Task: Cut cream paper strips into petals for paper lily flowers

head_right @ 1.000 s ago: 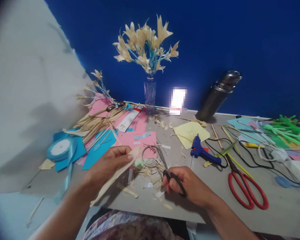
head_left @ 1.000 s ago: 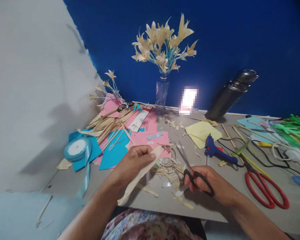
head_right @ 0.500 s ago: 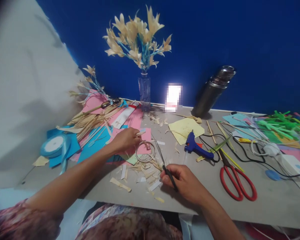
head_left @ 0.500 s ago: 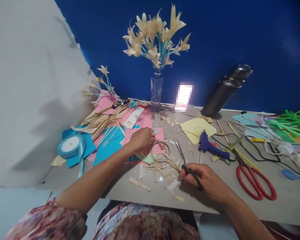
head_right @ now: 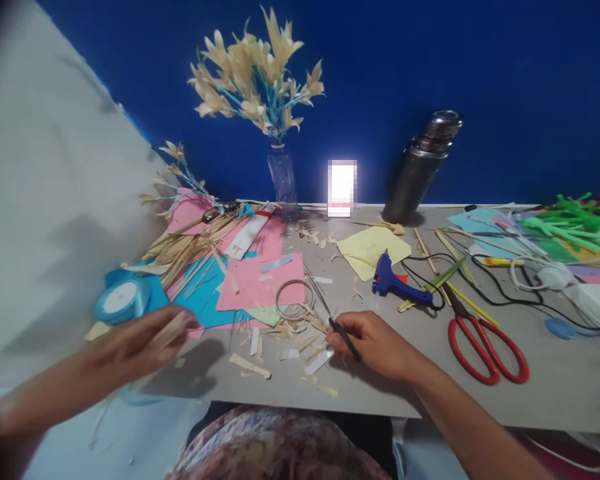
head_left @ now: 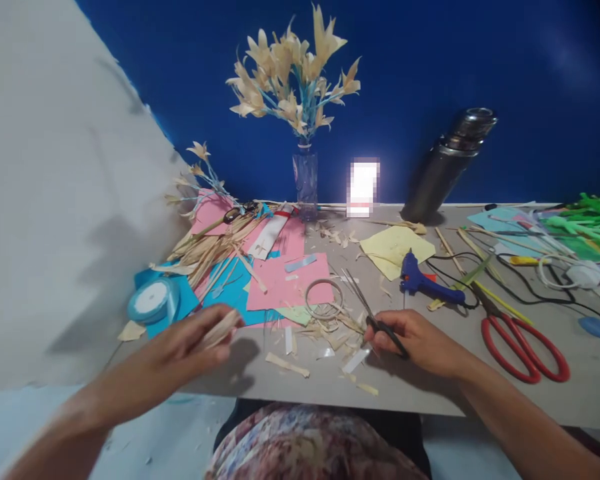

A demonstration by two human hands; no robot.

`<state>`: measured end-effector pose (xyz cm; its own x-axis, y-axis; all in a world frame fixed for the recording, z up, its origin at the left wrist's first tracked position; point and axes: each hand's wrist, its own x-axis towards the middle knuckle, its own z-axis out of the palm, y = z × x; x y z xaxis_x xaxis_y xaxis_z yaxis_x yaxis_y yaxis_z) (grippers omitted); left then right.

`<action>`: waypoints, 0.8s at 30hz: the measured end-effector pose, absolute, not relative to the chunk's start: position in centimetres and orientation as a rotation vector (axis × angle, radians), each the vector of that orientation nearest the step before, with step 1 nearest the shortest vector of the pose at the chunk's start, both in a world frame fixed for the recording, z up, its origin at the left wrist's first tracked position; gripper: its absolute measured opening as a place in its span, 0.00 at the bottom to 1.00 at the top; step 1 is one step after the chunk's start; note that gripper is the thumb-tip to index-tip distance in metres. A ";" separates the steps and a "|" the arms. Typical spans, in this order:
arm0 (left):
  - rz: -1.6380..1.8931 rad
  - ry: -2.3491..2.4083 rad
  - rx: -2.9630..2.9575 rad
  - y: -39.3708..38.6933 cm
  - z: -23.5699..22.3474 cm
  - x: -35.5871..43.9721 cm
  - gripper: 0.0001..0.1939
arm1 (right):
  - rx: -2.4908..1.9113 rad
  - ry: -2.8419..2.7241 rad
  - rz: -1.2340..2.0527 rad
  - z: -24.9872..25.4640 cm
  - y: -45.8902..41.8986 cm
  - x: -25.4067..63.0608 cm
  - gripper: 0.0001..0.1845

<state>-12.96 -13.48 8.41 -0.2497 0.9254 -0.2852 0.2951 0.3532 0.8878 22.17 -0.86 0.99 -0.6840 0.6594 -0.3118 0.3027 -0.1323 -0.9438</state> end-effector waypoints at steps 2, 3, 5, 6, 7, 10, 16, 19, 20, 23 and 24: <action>0.796 1.476 1.049 -11.6 7.8 -10.0 0.12 | -1.032 -1.855 1.897 1.7 -0.6 20.7 0.24; 0.821 1.375 1.016 -10.4 7.5 -8.4 0.14 | -0.991 -1.843 1.894 2.1 -0.4 19.9 0.24; 0.851 1.262 0.996 -7.9 7.1 -5.4 0.16 | -0.878 -1.805 1.891 2.9 0.1 18.4 0.27; 0.871 1.268 1.006 -6.8 6.9 -4.2 0.16 | -0.823 -1.777 1.889 3.3 0.4 17.8 0.30; 0.889 1.283 1.042 -5.8 6.8 -3.3 0.15 | -0.774 -1.741 1.885 3.6 0.9 17.2 0.31; 0.982 1.358 1.079 -3.8 6.5 -1.7 0.12 | -0.738 -1.616 1.796 4.0 2.3 16.0 0.26; 1.053 1.297 1.111 -2.1 5.2 -1.5 0.14 | -0.911 -1.429 1.495 2.8 3.8 14.9 0.18; 1.017 1.301 1.094 -1.6 4.2 -1.6 0.14 | -0.927 -1.419 1.565 1.9 3.9 14.7 0.15; 1.014 1.301 1.089 -1.5 3.8 -1.7 0.14 | -0.931 -1.420 1.594 1.6 3.9 14.6 0.14; 1.026 1.229 1.050 -1.1 2.8 -1.8 0.13 | -0.947 -1.401 1.597 1.1 3.9 14.5 0.14; 1.032 1.203 1.024 -1.0 2.5 -1.8 0.13 | -0.962 -1.390 1.579 1.1 3.8 14.4 0.14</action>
